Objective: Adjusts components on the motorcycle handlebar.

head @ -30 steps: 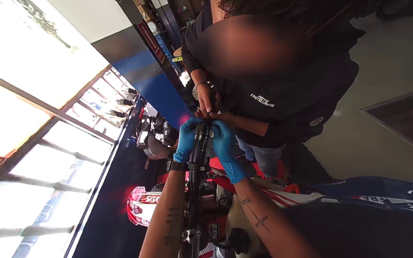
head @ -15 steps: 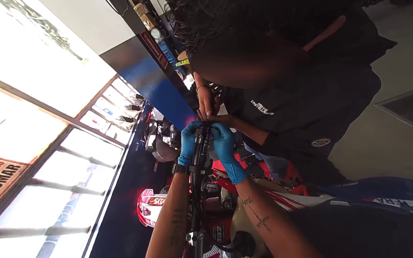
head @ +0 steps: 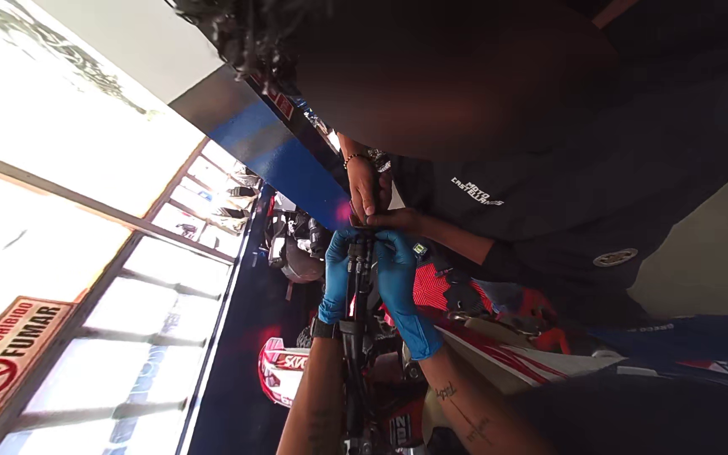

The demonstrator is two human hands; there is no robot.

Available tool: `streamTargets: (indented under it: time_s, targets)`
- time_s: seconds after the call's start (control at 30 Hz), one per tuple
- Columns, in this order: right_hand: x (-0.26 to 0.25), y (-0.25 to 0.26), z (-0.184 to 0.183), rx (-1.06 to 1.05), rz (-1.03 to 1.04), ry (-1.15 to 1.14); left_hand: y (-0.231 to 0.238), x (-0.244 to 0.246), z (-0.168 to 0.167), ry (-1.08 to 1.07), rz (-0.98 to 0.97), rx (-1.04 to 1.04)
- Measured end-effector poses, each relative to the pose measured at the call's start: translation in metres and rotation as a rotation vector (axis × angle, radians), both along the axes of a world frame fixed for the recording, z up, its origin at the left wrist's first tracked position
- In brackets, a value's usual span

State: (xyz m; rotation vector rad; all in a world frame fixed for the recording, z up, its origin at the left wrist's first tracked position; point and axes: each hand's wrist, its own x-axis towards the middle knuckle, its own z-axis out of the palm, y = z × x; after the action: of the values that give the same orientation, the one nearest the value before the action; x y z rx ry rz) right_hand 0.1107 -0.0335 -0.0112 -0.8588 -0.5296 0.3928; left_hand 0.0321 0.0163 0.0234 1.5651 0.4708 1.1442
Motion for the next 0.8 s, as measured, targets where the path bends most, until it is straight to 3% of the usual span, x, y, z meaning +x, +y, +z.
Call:
streamTargets:
  time_s: [0.17,0.37,0.53,0.67,0.8]
  targets:
    - [-0.005,0.001,0.003,0.009,-0.04,0.027,-0.01,0.014,0.001,0.004,0.128,0.018]
    - [-0.005,0.001,-0.004,0.044,-0.017,0.098,-0.013,0.016,0.003,0.035,0.148,0.054]
    - [0.01,-0.009,-0.011,0.141,0.308,0.437,-0.005,0.012,-0.003,-0.013,0.075,0.005]
    - [0.011,-0.016,0.0,0.087,0.306,0.455,-0.003,0.008,-0.003,0.027,0.065,0.021]
    - [0.008,-0.022,0.024,-0.03,0.34,0.734,-0.008,0.004,-0.006,0.006,0.063,0.038]
